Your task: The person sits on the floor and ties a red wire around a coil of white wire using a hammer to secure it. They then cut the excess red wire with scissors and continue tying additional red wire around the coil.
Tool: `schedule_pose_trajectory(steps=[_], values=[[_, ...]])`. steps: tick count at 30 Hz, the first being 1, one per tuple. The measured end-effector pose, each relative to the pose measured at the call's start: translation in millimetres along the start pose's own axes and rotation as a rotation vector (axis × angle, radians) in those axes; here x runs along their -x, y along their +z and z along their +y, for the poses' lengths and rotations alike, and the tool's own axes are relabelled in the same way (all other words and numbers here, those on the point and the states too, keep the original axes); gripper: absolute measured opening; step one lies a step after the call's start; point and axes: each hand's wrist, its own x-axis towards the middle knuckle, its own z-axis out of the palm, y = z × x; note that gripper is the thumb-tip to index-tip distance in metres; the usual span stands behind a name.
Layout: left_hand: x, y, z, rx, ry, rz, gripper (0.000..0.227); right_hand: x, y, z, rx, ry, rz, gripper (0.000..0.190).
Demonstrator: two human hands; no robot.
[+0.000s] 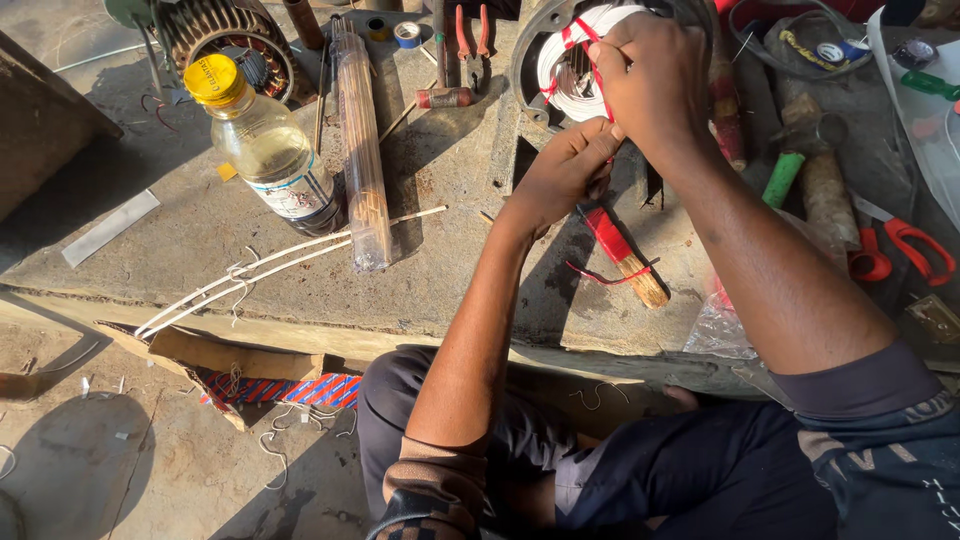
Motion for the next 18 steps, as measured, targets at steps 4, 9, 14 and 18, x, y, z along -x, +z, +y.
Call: schedule_pose_trajectory(steps=[4,9,14,18], values=[[20,-4,7,0.001,0.027,0.067,0.038,-9,16,1,-0.15,0.075,-0.045,0.02],[26,-5,-3,-0.038,0.002,0.156,0.038,-1,9,-21,-0.183,0.171,-0.242,0.029],[25,-10,-1,-0.425,0.396,0.147,0.038,21,-18,-57,-0.273,0.169,-0.261,0.028],[31,-7,-2,-0.345,0.105,0.12,0.031,17,-12,-48,-0.306,0.383,-0.204,0.046]])
